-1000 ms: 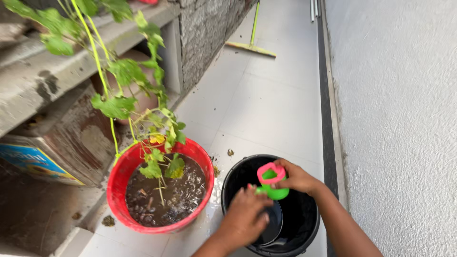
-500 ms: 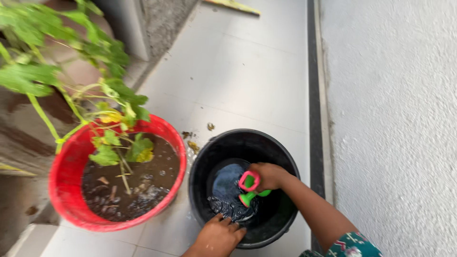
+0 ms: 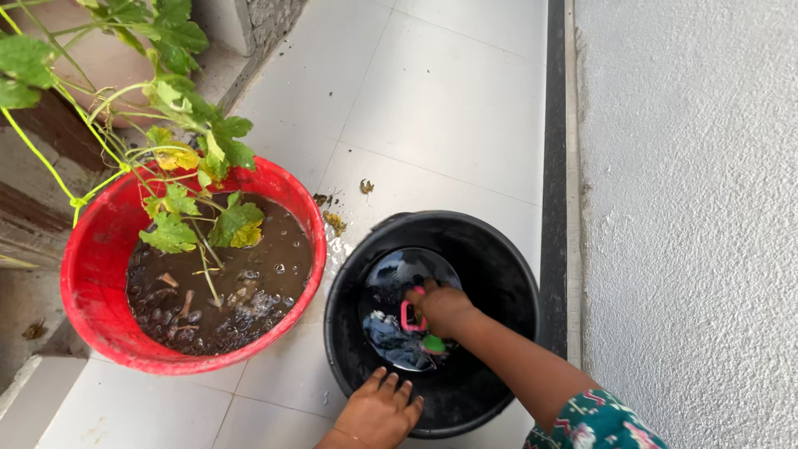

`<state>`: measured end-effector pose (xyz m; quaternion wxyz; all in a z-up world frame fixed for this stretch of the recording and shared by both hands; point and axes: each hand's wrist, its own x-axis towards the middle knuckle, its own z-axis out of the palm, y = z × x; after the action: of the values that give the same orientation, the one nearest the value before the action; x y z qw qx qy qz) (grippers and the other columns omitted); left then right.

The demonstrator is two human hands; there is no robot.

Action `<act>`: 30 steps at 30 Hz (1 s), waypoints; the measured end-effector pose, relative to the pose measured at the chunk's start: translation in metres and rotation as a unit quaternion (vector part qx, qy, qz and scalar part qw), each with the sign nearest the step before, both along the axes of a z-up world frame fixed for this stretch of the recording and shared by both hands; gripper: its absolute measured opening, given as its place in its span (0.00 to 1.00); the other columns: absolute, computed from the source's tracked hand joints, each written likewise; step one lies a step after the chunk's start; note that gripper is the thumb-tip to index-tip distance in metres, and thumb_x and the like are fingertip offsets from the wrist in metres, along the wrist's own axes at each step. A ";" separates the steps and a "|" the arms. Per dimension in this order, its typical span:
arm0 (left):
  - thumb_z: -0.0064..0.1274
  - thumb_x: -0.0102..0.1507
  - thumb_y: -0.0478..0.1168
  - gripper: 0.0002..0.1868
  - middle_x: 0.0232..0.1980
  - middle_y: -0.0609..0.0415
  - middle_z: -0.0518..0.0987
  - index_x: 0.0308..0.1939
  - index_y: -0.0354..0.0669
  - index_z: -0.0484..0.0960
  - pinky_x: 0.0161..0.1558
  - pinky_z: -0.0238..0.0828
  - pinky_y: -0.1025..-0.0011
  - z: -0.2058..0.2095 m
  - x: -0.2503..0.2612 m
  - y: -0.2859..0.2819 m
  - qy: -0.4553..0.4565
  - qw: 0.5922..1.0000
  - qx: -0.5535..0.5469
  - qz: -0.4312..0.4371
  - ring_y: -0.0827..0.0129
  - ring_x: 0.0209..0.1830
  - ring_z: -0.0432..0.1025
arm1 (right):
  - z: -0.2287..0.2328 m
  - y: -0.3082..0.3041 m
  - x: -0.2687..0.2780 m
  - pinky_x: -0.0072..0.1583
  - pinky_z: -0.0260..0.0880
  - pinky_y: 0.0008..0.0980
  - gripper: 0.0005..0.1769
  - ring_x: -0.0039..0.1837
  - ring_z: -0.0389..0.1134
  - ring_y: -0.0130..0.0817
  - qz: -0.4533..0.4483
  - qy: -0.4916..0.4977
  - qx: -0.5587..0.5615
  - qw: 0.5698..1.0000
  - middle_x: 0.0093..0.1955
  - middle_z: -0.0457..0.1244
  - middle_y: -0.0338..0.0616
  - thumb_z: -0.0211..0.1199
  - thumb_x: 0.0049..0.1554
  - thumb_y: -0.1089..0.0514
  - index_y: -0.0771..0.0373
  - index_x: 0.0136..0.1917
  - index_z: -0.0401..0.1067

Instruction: The person waters a potted plant using a small green and pink watering can filled from a black bucket. They pour water onto the soil and the leaves, occasionally adjusting the plant's vines with their hands.

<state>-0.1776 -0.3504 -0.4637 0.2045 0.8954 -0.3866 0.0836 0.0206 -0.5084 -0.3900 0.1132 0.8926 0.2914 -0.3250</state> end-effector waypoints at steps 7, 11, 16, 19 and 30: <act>0.47 0.65 0.43 0.17 0.54 0.34 0.82 0.50 0.38 0.86 0.64 0.63 0.41 -0.006 -0.007 0.008 -0.045 0.998 0.000 -0.047 0.40 0.57 0.75 | 0.003 0.021 -0.033 0.59 0.71 0.58 0.32 0.72 0.57 0.63 0.148 -0.025 -0.085 0.985 0.76 0.49 0.52 0.70 0.52 0.55 0.37 0.68 0.67; 0.48 0.62 0.43 0.15 0.55 0.38 0.83 0.46 0.42 0.86 0.67 0.61 0.43 0.012 0.001 0.015 -0.076 0.997 -0.014 -0.031 0.42 0.62 0.74 | -0.001 0.038 -0.043 0.57 0.71 0.64 0.27 0.71 0.58 0.69 0.195 -0.023 -0.104 0.975 0.72 0.52 0.54 0.68 0.56 0.51 0.41 0.68 0.69; 0.48 0.66 0.42 0.14 0.47 0.42 0.83 0.46 0.41 0.87 0.68 0.60 0.42 0.009 0.000 0.010 -0.056 0.997 -0.002 -0.052 0.41 0.60 0.73 | -0.024 0.043 -0.041 0.57 0.72 0.59 0.29 0.67 0.63 0.64 0.151 -0.024 -0.055 0.987 0.71 0.55 0.54 0.69 0.54 0.52 0.44 0.68 0.69; 0.49 0.65 0.41 0.13 0.39 0.45 0.82 0.44 0.43 0.88 0.70 0.57 0.41 0.017 0.005 0.009 -0.026 0.999 0.005 -0.045 0.41 0.59 0.73 | -0.041 0.029 -0.009 0.61 0.72 0.47 0.38 0.64 0.67 0.53 0.013 -0.008 0.148 0.989 0.68 0.59 0.53 0.76 0.44 0.53 0.50 0.67 0.69; 0.49 0.60 0.37 0.09 0.36 0.49 0.78 0.32 0.47 0.86 0.74 0.40 0.35 0.070 0.053 -0.003 0.026 0.997 0.036 0.060 0.51 0.52 0.71 | 0.017 0.001 0.014 0.63 0.71 0.33 0.48 0.62 0.69 0.31 -0.323 0.006 0.498 0.805 0.59 0.67 0.41 0.81 0.36 0.58 0.57 0.67 0.62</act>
<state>-0.1251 -0.3535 -0.3936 0.1763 0.9257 -0.3294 0.0586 0.0345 -0.5074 -0.3729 -0.4603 0.8667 0.1084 -0.1588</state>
